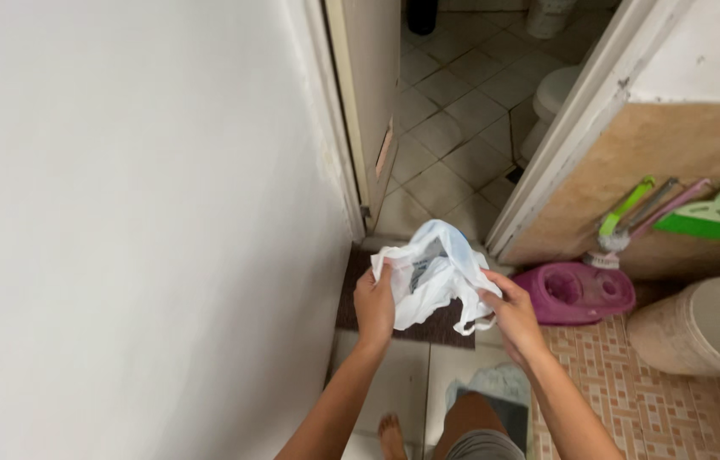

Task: The person removes a tied red trash bag from a small bin in a bathroom, carries it through the house to a kitchen area, and places it into a larger black trash bag. They then gather food scraps into a plastic bag, place that in the black bag, and then insert a new white plastic liner into the bathroom bin.

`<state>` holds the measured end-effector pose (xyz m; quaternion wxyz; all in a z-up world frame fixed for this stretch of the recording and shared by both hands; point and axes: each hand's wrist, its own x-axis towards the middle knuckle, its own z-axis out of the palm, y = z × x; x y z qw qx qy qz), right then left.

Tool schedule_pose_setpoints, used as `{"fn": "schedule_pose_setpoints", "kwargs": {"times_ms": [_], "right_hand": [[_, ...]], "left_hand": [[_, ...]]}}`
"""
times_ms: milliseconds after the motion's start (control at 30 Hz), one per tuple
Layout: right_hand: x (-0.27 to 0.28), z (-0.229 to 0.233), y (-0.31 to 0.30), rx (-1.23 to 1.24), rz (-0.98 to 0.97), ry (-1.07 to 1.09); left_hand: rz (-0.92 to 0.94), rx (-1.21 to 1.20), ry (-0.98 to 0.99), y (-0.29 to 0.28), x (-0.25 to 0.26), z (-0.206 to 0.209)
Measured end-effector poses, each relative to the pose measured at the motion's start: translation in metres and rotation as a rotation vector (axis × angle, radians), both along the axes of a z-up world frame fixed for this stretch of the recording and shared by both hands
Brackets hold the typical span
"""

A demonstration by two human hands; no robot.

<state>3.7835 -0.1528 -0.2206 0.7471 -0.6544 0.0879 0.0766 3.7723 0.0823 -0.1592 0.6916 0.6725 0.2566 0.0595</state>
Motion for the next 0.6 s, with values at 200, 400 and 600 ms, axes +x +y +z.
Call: {"fn": "schedule_pose_setpoints", "kwargs": {"times_ms": [200, 400, 600], "right_hand": [[0.164, -0.021, -0.03, 0.072, -0.089, 0.099], [0.355, -0.009, -0.042, 0.023, -0.032, 0.096], [0.539, -0.005, -0.066, -0.041, 0.057, 0.04]], "left_hand": [[-0.046, -0.035, -0.05, -0.012, 0.169, -0.015], [0.061, -0.075, -0.001, -0.01, 0.328, -0.023], [0.08, 0.002, 0.083, -0.008, 0.462, -0.041]]}}
